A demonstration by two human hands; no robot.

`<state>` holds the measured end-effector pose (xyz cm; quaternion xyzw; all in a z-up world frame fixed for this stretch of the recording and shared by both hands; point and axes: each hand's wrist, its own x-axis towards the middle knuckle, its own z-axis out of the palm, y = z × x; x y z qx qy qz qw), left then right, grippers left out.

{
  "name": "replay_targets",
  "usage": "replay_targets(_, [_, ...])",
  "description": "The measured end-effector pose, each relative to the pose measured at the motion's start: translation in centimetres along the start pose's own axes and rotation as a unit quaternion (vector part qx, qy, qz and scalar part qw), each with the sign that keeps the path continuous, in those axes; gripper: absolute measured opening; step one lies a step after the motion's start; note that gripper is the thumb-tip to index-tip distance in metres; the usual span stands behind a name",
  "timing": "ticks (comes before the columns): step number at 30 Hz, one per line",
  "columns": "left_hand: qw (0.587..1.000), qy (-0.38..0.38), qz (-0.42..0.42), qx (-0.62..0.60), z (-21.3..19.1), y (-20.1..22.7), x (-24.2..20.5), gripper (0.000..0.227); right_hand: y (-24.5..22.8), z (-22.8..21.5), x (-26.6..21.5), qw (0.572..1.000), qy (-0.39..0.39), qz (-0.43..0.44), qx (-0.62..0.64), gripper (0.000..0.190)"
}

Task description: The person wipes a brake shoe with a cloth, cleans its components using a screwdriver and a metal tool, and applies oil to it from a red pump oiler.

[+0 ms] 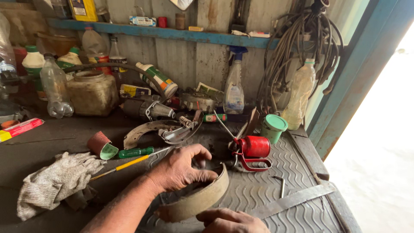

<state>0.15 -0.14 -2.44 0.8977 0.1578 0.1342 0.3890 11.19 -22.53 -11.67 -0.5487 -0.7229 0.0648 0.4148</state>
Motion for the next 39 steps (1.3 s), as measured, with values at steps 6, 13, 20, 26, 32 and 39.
replay_targets(6, [0.982,-0.142,-0.096,-0.077,-0.9,1.1,-1.1,0.044,-3.0,-1.5,2.1,0.885,-0.011,0.332,0.326,0.025])
replay_targets(13, [0.949,-0.24,0.04,-0.201,-1.5,0.8,-1.6,0.056,-2.5,-1.2,2.4,0.838,0.073,0.316,0.439,0.035])
replay_targets(20, [0.897,-0.233,-0.016,-0.374,-0.8,0.4,-1.4,0.048,-0.5,-8.5,0.4,0.843,0.393,0.229,0.287,0.028])
replay_targets(26, [0.934,-0.229,-0.008,-0.274,0.1,1.2,-1.1,0.046,-0.9,-8.7,0.1,0.828,0.419,0.319,0.191,0.023])
replay_targets(32, [0.956,-0.212,-0.024,-0.202,-0.2,2.2,-1.4,0.063,-1.5,-6.4,2.0,0.886,0.327,0.327,0.02,0.018])
replay_targets(39, [0.98,-0.182,0.018,-0.076,-0.3,3.2,-2.0,0.059,-6.0,-4.3,3.3,0.941,0.212,-0.043,-0.26,0.025])
